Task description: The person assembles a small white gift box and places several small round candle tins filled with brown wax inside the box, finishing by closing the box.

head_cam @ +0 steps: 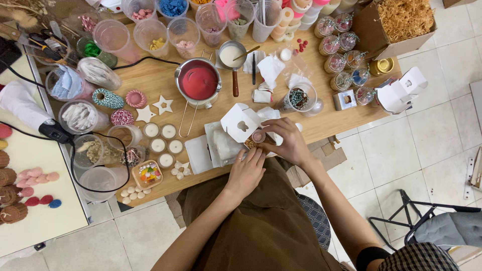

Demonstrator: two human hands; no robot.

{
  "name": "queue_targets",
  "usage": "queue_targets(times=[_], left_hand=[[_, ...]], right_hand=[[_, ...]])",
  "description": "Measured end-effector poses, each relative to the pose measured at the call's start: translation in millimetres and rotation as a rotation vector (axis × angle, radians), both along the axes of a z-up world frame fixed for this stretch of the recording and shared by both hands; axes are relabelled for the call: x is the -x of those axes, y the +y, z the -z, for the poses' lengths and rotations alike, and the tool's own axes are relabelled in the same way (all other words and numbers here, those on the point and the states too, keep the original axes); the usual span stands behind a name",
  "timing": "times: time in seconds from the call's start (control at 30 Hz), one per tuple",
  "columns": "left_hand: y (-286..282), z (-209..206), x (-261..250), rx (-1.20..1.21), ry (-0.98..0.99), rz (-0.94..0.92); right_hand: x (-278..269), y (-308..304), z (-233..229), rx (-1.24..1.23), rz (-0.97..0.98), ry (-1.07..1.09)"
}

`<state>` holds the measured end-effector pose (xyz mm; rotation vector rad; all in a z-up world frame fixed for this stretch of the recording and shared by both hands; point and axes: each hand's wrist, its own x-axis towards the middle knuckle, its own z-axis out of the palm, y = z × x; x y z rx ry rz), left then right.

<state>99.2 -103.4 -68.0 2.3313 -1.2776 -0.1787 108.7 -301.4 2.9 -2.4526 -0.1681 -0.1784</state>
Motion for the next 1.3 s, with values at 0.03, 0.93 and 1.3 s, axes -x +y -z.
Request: queue_targets(times=[0.03,0.93,1.3], left_hand=[[1,-2,-1,0.011,0.001,-0.006],[35,-69,-22,0.21,0.068,-0.11],[3,-24,-29,0.127,-0.072,-0.185]], right_hand=[[1,-5,-1,-0.045,0.071,0.023],[74,-141,261,-0.226,1.207,0.36],[71,-148,264,-0.183,1.139,0.432]])
